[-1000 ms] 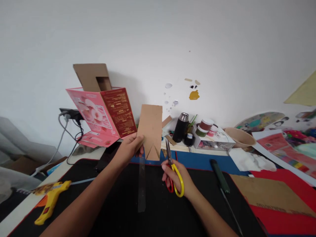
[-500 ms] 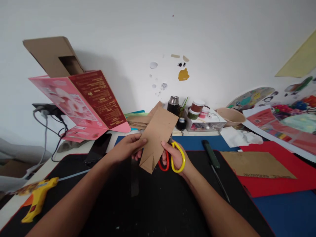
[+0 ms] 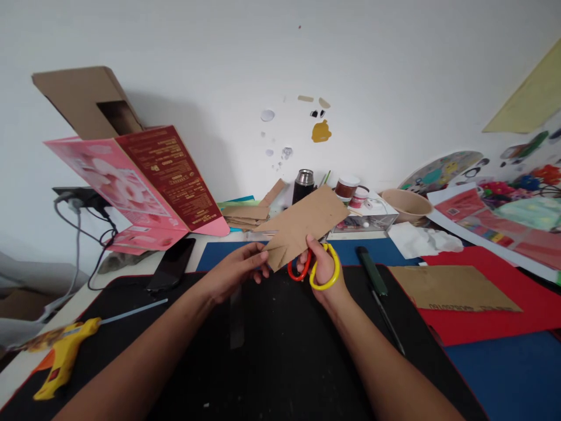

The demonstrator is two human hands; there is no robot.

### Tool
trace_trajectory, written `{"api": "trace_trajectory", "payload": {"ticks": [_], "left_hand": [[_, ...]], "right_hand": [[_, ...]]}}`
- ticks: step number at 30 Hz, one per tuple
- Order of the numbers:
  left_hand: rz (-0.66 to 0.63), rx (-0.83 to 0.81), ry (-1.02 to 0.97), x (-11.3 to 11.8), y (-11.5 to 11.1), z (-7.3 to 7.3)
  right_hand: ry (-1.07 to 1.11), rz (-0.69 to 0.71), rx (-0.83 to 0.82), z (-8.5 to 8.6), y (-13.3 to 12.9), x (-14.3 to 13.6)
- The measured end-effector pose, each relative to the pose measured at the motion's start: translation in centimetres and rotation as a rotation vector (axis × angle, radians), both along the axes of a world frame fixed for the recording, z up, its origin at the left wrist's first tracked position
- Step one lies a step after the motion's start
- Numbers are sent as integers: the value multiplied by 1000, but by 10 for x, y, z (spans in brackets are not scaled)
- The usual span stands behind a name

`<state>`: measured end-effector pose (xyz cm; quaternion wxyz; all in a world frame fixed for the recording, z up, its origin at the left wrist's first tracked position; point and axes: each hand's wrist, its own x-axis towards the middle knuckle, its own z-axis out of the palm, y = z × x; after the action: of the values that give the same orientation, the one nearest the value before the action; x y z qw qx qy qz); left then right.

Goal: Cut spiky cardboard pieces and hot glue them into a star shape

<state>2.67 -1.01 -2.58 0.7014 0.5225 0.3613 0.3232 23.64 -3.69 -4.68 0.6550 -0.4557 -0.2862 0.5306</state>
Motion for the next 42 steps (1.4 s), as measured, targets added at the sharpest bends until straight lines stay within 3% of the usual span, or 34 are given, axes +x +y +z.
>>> {"api": "trace_trajectory", "payload": {"ticks": [5, 11, 23, 34, 42], "left_hand": [[33, -47, -20, 10, -5, -7], [49, -31, 16, 14, -7, -5], [48, 115, 95, 8, 4, -13], [54, -49, -119, 16, -7, -11], [72, -23, -118, 18, -8, -16]], "right_hand": [[-18, -5, 38, 2, -3, -2], [-7, -5, 44, 4, -5, -4], [-16, 14, 56, 7, -8, -7], [-16, 110, 36, 3, -12, -17], [-23, 94, 36, 5, -15, -19]]}}
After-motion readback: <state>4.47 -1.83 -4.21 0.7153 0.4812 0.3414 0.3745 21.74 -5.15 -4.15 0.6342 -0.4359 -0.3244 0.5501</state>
